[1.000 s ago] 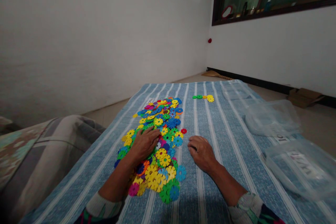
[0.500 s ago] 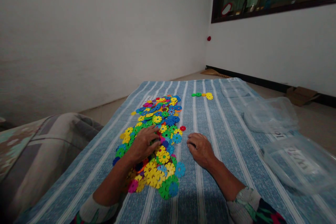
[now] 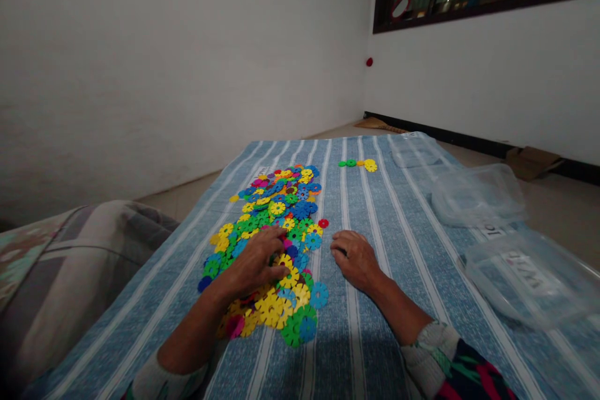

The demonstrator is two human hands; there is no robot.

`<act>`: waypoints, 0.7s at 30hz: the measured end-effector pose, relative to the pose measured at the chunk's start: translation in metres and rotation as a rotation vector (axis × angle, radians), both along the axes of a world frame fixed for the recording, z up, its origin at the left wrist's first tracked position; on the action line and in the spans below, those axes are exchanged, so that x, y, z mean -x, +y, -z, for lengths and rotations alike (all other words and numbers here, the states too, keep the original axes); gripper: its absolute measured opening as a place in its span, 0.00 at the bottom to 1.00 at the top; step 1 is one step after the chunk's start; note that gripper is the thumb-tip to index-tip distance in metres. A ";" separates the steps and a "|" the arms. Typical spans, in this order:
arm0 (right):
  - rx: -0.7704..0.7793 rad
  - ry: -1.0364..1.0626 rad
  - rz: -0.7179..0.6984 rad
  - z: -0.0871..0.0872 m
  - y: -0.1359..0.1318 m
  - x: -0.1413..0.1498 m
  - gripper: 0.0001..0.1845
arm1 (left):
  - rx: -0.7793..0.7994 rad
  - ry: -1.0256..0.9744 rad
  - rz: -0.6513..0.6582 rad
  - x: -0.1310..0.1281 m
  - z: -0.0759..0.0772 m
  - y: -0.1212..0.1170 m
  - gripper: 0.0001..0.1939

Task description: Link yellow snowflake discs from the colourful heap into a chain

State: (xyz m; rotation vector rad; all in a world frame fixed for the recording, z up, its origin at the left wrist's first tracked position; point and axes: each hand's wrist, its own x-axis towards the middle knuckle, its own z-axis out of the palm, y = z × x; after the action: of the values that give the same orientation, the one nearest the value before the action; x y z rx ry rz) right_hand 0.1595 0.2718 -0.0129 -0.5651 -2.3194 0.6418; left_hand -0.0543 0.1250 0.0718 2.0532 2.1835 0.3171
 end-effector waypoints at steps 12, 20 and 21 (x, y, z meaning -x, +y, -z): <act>0.014 0.007 0.007 -0.001 0.001 0.000 0.10 | 0.011 -0.402 -0.012 -0.013 -0.016 -0.004 0.12; 0.022 0.026 -0.001 0.001 0.002 0.000 0.09 | 0.043 -0.004 0.050 -0.015 -0.009 0.001 0.11; 0.021 0.030 -0.001 0.001 0.002 0.000 0.09 | 0.059 0.009 0.052 -0.016 -0.011 0.000 0.11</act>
State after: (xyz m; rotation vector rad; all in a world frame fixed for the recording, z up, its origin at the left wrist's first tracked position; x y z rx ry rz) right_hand 0.1595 0.2737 -0.0135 -0.5602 -2.2881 0.6711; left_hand -0.0385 0.1253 0.0827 2.0802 2.1139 0.2352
